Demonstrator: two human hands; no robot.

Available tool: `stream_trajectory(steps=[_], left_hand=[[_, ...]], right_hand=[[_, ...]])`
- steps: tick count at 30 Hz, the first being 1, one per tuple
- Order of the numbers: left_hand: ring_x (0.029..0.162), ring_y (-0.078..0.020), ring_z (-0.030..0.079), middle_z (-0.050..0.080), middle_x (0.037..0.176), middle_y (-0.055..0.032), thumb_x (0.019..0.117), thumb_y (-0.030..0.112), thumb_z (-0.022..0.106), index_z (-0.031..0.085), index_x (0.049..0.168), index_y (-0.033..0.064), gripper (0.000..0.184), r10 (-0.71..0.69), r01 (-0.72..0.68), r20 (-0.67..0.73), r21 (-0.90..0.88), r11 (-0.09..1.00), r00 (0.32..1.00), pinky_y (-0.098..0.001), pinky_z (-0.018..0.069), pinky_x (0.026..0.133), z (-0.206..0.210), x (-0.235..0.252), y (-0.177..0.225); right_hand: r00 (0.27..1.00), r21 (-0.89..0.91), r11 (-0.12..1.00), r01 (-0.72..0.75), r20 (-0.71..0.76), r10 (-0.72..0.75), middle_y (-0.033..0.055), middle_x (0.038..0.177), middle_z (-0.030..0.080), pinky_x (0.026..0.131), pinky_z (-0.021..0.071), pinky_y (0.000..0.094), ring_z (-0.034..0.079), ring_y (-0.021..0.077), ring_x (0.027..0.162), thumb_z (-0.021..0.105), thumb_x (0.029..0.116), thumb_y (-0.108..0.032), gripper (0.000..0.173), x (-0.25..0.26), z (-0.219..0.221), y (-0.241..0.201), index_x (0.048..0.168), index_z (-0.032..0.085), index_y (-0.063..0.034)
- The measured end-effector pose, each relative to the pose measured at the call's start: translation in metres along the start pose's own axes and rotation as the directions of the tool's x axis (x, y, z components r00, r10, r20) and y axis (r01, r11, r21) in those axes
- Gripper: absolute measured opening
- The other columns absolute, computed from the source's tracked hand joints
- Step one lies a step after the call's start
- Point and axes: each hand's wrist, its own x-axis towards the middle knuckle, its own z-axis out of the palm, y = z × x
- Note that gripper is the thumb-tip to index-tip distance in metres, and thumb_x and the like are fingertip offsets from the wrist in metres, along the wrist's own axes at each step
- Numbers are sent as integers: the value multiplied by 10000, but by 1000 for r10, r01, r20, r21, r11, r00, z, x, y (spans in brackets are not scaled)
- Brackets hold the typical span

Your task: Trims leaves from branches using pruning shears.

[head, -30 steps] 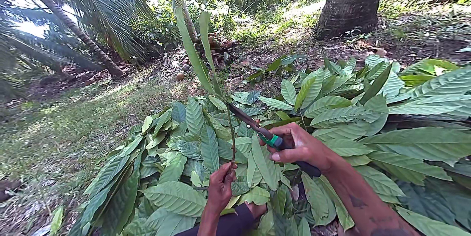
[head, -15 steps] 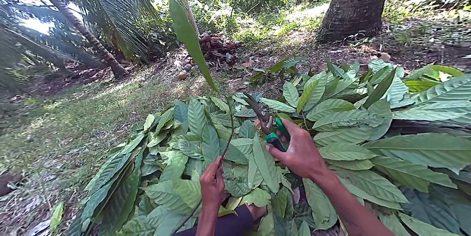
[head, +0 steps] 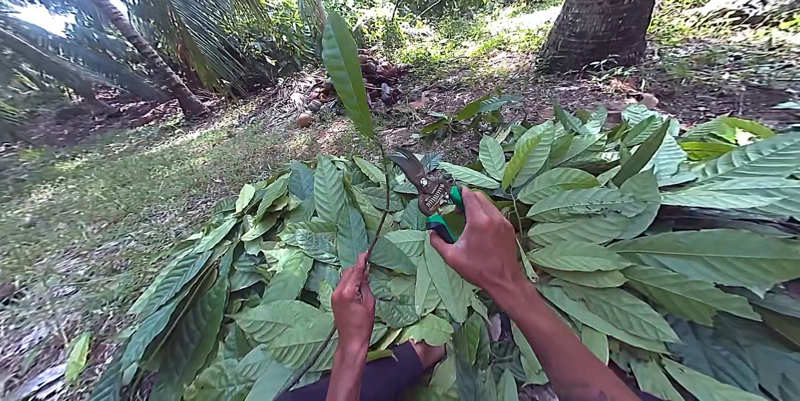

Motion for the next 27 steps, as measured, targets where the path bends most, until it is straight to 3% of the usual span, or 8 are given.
stream_trajectory(steps=[11, 22, 27], left_hand=[[631, -253, 680, 696, 785, -144, 933, 6, 528, 754, 1159, 7, 320, 51, -44, -65, 95, 994, 997, -407, 567, 587, 3, -3, 1], [594, -247, 658, 671, 749, -139, 934, 9, 527, 759, 1160, 20, 325, 74, -61, -93, 127, 990, 993, -389, 548, 541, 7, -6, 0], [600, -241, 657, 672, 747, -132, 942, 21, 528, 758, 1160, 17, 317, 60, -52, -78, 108, 993, 995, -387, 551, 554, 7, -8, -2]], right_hand=[[1000, -43, 999, 11, -1, -11, 173, 946, 689, 686, 537, 493, 684, 339, 831, 749, 714, -446, 708, 12, -5, -9, 1163, 659, 94], [999, -1, 1000, -1, 40, 1, 142, 925, 695, 629, 525, 459, 669, 284, 762, 748, 737, -429, 642, 10, -16, -9, 1153, 686, 56], [998, 71, 997, -26, 66, 22, 71, 722, 639, 557, 479, 420, 606, 215, 608, 741, 768, -387, 435, 8, -17, -7, 946, 696, 8]])
